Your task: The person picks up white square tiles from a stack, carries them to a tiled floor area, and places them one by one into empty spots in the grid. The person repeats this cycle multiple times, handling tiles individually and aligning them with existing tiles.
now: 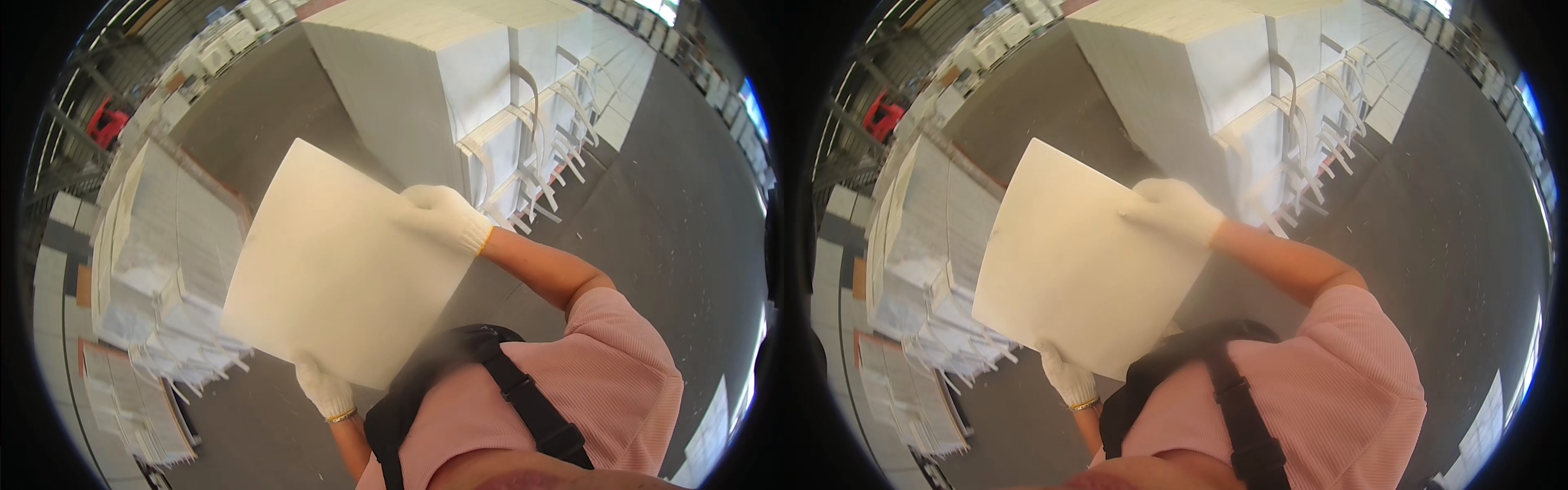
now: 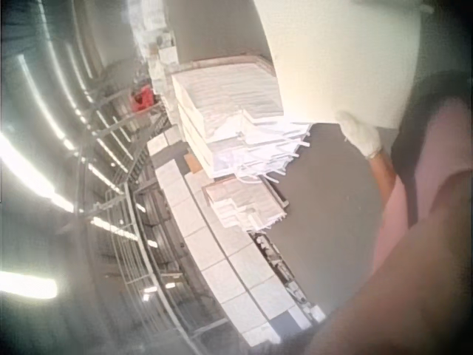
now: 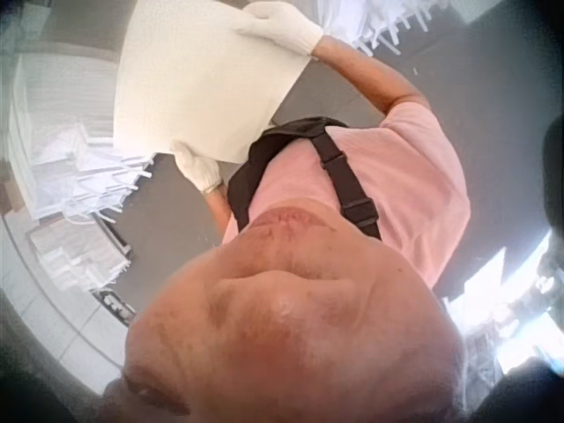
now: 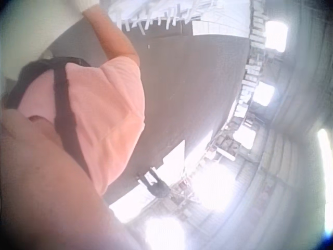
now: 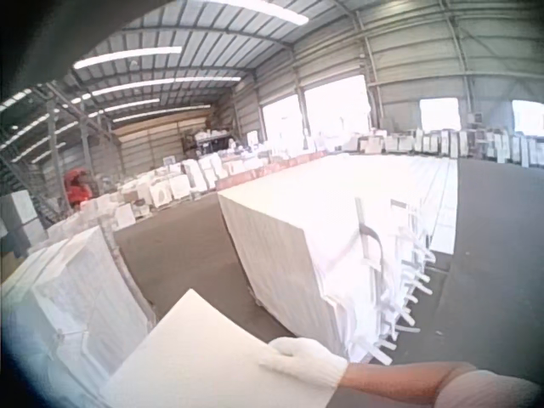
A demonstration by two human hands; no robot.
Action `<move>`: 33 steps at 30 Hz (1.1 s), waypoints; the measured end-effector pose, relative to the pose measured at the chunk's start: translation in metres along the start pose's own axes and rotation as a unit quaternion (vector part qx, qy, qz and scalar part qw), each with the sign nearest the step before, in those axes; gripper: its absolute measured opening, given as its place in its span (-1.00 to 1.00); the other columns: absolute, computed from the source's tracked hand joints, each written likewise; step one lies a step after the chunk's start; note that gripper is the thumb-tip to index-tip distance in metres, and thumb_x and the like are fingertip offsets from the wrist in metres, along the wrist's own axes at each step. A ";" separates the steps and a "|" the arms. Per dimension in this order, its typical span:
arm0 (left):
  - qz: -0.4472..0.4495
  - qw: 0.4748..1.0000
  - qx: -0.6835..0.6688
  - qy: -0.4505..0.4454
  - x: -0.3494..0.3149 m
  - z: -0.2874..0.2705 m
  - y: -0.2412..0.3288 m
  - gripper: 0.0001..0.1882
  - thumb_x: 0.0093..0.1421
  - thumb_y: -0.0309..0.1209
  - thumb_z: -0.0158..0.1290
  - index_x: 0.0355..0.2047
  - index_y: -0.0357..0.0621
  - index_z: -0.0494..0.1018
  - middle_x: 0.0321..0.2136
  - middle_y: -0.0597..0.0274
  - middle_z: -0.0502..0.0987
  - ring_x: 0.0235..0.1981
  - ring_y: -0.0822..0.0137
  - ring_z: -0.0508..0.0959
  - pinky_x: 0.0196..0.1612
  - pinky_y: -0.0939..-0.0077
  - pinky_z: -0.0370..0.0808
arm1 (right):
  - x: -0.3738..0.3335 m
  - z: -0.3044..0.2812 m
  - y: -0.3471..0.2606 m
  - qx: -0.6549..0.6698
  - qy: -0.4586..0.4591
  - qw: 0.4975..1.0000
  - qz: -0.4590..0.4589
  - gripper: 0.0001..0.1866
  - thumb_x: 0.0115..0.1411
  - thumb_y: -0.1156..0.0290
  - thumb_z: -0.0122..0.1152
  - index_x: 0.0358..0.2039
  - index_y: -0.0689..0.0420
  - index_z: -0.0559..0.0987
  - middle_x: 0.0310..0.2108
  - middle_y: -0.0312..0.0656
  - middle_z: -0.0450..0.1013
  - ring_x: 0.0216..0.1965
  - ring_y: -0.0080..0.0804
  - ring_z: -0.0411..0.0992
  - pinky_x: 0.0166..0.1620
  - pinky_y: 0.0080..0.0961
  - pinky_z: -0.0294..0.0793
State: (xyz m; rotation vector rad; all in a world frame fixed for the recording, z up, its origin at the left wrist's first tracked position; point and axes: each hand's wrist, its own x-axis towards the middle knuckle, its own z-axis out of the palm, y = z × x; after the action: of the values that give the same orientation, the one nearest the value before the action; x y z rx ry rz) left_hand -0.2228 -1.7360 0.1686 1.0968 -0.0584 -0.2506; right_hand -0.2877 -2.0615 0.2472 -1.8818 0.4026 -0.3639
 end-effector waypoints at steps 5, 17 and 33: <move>-0.066 0.986 0.080 -0.133 0.158 0.013 0.022 -0.51 0.46 -0.21 -0.03 0.22 -0.35 0.33 0.15 0.08 0.46 0.15 0.22 0.46 0.20 0.21 0.42 | 0.095 -0.012 -0.029 -0.020 0.105 0.994 0.001 -0.54 0.26 0.08 0.26 -0.06 0.24 0.65 -0.18 -0.07 0.62 -0.12 -0.30 0.57 -0.03 -0.36 0.52; 0.049 0.888 0.258 -0.377 0.451 0.186 -0.016 -0.70 0.31 -0.34 -0.05 -0.10 -0.30 0.52 -0.27 0.11 0.60 -0.29 0.23 0.56 -0.29 0.39 0.47 | 0.361 -0.151 -0.063 -0.117 0.178 0.976 0.036 -0.42 0.22 0.03 0.34 0.03 0.30 0.62 -0.12 -0.07 0.62 -0.15 -0.37 0.57 -0.05 -0.41 0.56; -0.102 0.891 0.173 -0.406 0.762 0.427 -0.062 -0.54 0.40 -0.05 -0.01 -0.22 -0.29 0.52 -0.48 0.25 0.57 -0.48 0.43 0.56 -0.41 0.56 0.48 | 0.782 -0.299 0.033 -0.309 0.195 0.929 0.055 -0.52 0.13 0.00 0.33 -0.24 0.22 0.73 -0.36 -0.12 0.64 -0.38 -0.30 0.55 -0.18 -0.36 0.52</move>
State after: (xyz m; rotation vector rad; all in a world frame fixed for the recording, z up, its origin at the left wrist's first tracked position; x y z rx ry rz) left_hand 0.4328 -2.3099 0.2505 1.2876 -0.7662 -0.9079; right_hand 0.2780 -2.6696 0.3582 -2.3845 0.9785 -0.5865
